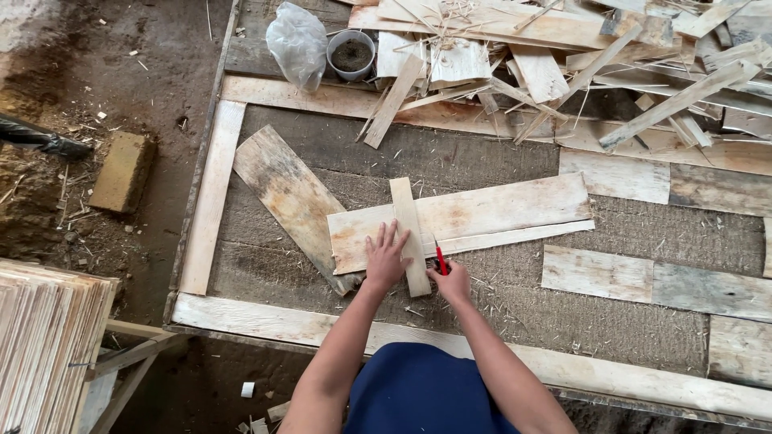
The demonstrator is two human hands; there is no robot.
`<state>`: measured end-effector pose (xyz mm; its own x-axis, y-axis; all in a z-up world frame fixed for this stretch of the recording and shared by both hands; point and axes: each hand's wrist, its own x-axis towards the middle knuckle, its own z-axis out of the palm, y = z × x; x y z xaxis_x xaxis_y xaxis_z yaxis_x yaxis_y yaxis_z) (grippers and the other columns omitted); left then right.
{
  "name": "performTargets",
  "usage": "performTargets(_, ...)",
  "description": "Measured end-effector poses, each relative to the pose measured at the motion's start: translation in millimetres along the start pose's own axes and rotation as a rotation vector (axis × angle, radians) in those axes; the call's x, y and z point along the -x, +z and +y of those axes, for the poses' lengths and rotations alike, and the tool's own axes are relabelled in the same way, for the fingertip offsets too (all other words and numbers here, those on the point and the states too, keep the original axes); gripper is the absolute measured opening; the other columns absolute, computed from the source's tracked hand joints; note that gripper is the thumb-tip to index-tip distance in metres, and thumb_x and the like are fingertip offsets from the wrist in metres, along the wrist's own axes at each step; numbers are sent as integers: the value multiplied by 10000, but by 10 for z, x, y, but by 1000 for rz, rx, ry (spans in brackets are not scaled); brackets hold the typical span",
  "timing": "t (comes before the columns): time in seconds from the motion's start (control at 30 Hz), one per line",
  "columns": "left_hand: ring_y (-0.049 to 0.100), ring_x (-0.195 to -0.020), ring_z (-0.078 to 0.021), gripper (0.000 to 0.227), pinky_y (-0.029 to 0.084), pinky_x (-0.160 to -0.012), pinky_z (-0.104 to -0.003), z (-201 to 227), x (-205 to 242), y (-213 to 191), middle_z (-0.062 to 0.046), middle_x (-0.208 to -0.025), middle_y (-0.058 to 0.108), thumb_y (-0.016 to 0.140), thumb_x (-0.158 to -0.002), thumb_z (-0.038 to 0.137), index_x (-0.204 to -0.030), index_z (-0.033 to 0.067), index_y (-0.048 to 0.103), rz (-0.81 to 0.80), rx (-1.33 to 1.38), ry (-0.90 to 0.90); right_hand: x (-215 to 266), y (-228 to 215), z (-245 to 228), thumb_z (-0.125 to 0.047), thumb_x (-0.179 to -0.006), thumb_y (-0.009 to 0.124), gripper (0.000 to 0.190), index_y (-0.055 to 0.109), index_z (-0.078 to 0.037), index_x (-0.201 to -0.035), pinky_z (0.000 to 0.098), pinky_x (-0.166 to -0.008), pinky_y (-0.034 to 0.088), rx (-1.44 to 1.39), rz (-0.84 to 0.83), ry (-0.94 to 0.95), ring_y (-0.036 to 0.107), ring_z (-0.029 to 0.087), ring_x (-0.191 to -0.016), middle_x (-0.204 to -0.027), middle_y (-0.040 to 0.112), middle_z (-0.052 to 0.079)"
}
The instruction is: The person handles various thin wood scraps on a floor workspace, using a small red utility knife to score or cut a piece of wood and then snapping or breaking the pieces by hand.
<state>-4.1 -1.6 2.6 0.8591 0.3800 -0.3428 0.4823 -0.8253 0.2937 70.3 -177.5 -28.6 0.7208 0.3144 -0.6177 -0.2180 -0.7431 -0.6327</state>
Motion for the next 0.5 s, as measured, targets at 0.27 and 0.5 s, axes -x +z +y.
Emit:
performTargets(0.27,121,-1571,-366,744,209,-1185,-726,50,-20,-27,-32,-1715,127,675,-938,489,-1587,339,344,3,-39,-5,-93,-1,6,-344,-823,840,352,756,-143,-1100,429,-969,532,28,-5,38,727,280,-1090,-992,806,34)
performTargets(0.5,122,-1568,-375,738,215,-1181,-733,61,-2,-61,-22,-1714,121,670,-946,482,-1589,337,337,-10,-39,-2,-81,-40,-6,-334,-808,839,338,748,-155,-1079,436,-979,529,19,-11,47,720,287,-1098,-979,807,28)
